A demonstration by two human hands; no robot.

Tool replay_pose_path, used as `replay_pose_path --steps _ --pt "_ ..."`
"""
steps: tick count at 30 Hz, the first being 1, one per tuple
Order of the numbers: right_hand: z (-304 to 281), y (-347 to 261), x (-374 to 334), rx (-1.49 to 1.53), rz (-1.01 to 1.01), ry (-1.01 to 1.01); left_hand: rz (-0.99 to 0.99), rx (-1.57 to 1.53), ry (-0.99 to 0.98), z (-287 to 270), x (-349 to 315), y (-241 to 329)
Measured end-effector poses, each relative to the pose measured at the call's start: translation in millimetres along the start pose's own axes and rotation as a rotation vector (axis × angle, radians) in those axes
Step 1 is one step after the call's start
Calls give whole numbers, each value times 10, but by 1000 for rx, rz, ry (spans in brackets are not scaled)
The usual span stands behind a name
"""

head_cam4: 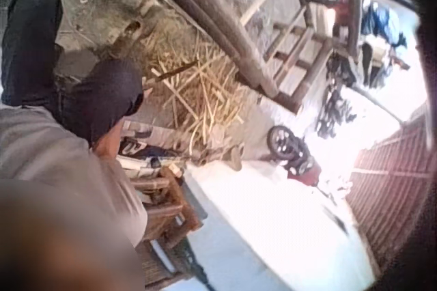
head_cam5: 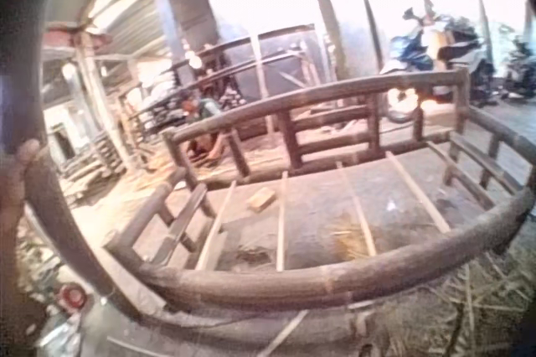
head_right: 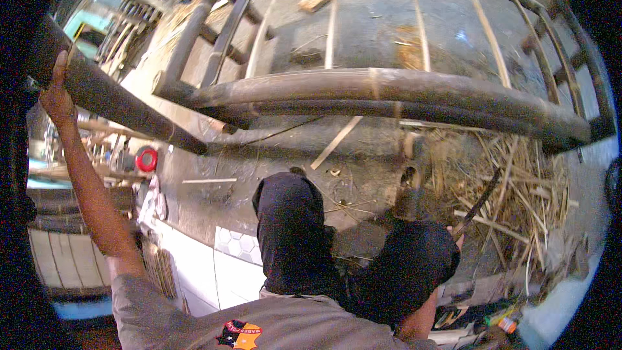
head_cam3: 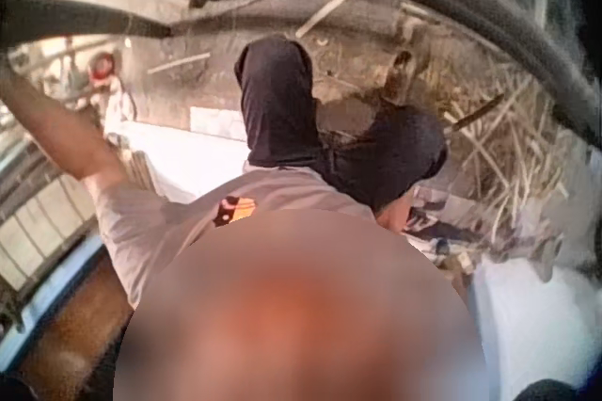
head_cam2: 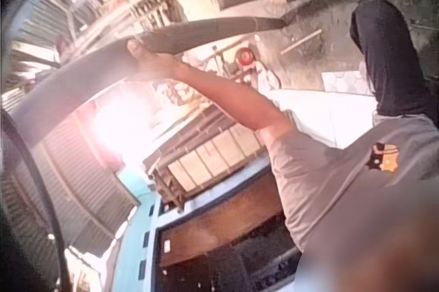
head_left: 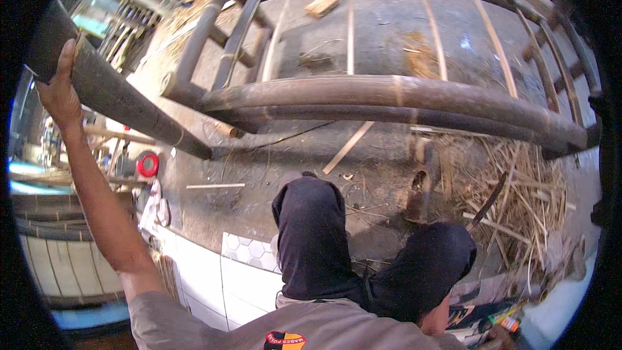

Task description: The person uses a machete to split and shape bamboo pieces, then fits them into a bamboo frame. They repeatedly measure, cut, and insert bamboo strips into the frame structure.

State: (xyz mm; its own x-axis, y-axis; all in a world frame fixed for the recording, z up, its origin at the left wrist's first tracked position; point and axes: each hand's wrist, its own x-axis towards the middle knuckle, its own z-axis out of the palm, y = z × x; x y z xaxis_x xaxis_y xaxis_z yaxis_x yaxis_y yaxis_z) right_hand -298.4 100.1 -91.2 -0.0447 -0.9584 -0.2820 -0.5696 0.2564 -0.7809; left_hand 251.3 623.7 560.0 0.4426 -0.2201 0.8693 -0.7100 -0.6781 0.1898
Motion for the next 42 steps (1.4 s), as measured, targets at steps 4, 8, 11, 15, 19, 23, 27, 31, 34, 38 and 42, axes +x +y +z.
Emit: replay_pose_path --steps 4,8,11,15,19,23,27,31,34,38,42 --pt "-221 -396 -296 -225 -214 -266 -45 -50 200 -55 -105 2" --pt "-149 -1017 -544 -426 -474 -672 23 237 169 -177 -142 25" --pt "361 -1536 -655 -603 -667 -945 53 298 110 -292 -140 -84" --pt "1589 -2128 -798 -840 -1031 -1117 182 458 27 -478 -116 -275" --pt "2590 -2561 -1087 -853 -1334 -1139 313 673 -73 -655 -128 -353" --pt "2949 -3005 -1391 -882 -1152 -1160 -165 179 120 -814 -225 -489" --pt "2499 -3427 -1582 -759 -974 -1343 -261 369 270 -1252 -237 -526" --pt "1544 -3930 -1646 -1023 -1014 -1471 -312 449 419 -1630 -280 -426" --pt "681 -4234 -1791 -1132 -870 -1352 -677 303 663 -2020 24 -236" --pt "-405 -4608 -2089 -995 -767 -1266 -823 148 791 -2504 707 -126" --pt "-1329 -5108 -2374 -956 -642 -1212 -734 240 725 -2553 899 -96"
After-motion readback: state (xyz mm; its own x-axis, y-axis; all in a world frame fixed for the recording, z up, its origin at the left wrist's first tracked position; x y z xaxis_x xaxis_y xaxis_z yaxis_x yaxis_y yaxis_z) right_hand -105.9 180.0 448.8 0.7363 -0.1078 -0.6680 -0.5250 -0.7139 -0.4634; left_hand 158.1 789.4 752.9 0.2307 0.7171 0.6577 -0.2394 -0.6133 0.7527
